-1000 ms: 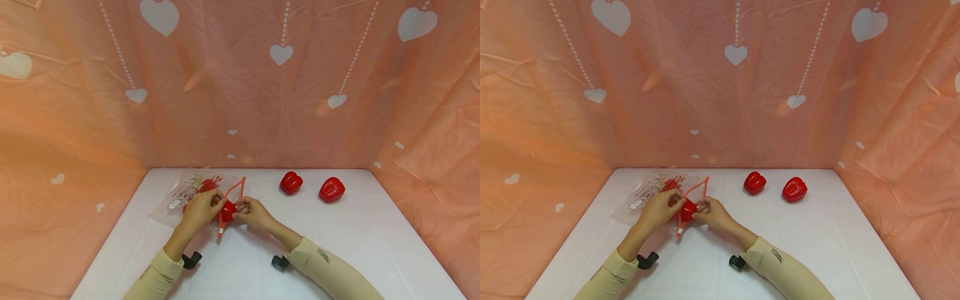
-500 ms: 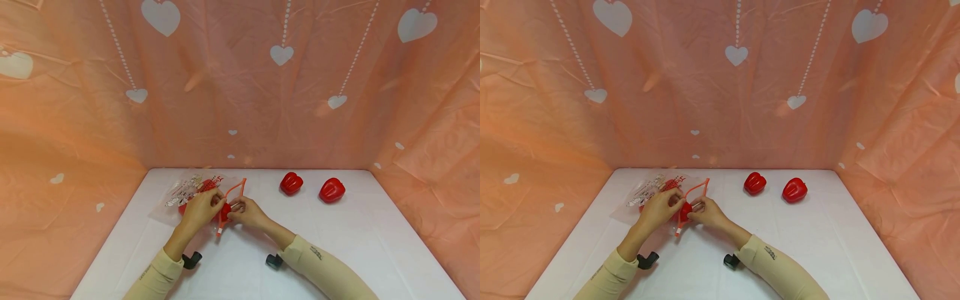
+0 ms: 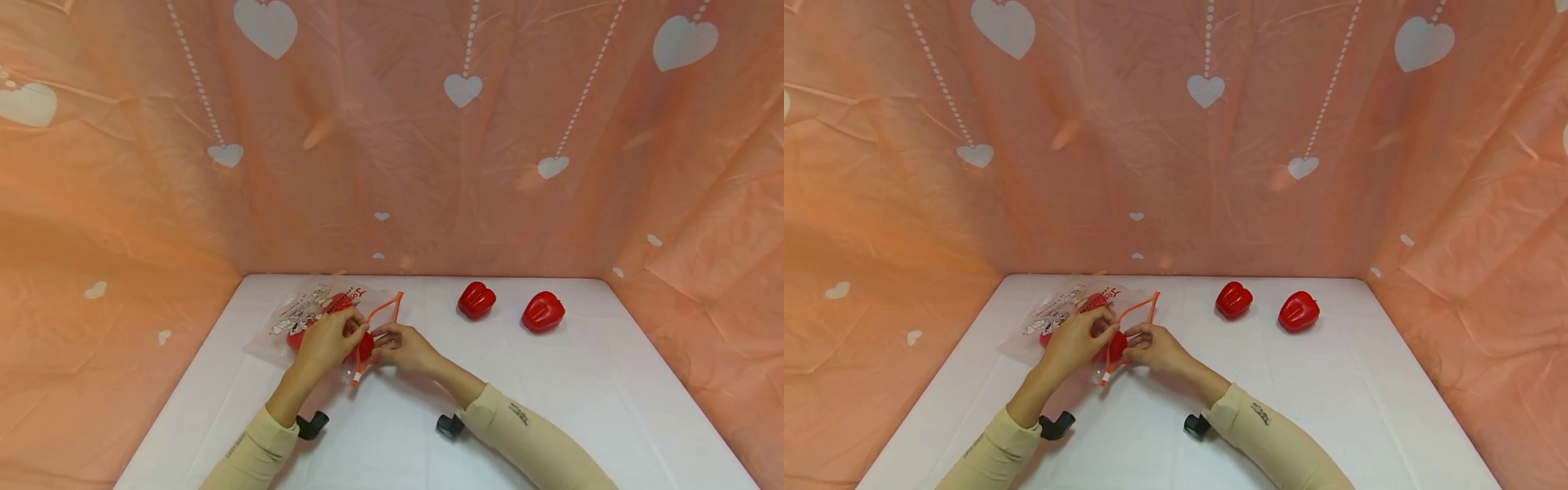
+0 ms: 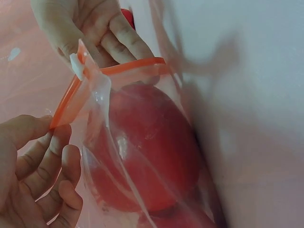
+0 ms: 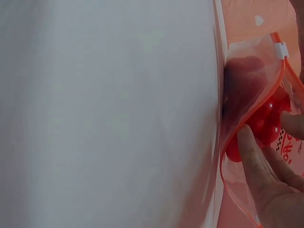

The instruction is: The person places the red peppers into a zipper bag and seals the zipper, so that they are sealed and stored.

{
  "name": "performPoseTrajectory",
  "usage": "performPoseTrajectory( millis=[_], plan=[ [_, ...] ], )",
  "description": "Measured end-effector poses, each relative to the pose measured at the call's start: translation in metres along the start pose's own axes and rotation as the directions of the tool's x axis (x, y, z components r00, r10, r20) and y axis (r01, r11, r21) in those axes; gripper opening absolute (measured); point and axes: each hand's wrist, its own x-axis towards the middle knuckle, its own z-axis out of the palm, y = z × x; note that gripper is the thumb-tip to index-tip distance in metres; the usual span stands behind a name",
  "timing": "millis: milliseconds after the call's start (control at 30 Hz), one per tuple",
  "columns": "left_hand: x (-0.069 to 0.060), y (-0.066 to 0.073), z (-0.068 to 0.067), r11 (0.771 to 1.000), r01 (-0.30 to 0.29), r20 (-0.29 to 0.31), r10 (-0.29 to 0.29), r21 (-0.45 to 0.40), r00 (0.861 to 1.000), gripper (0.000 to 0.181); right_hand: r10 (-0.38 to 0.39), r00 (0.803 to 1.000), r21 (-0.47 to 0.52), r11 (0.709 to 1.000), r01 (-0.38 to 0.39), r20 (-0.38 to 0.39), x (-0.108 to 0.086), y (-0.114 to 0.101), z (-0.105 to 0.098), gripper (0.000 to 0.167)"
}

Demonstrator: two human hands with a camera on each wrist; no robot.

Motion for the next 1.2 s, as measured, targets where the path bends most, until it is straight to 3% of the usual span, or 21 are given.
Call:
performPoseTrajectory(
  millis=[467, 700, 967, 1200],
  plan=[
    [-0.003, 0.0, 0.001, 1.0, 0.006, 0.009, -0.005, -0.018, 1.0, 0.008, -0.014, 1.0, -0.031, 0.999, 0.014, -0.002, -0.015, -0.004, -0.019, 0.034],
    [-0.005, -0.001, 0.002, 1.0, 0.007, 0.006, -0.007, -0.017, 1.0, 0.008, -0.078, 0.996, -0.131, 0.989, 0.072, -0.039, -0.025, 0.001, -0.039, 0.035],
    [-0.005, -0.001, 0.003, 1.0, 0.002, 0.008, -0.002, -0.016, 1.0, 0.008, -0.106, 0.99, -0.234, 0.969, 0.082, -0.092, -0.04, 0.005, -0.065, 0.034],
    [-0.005, -0.001, 0.003, 1.0, 0.005, 0.011, -0.004, -0.021, 1.0, 0.008, -0.148, 0.981, -0.346, 0.933, 0.096, -0.126, -0.049, 0.004, -0.088, 0.036]
  ],
)
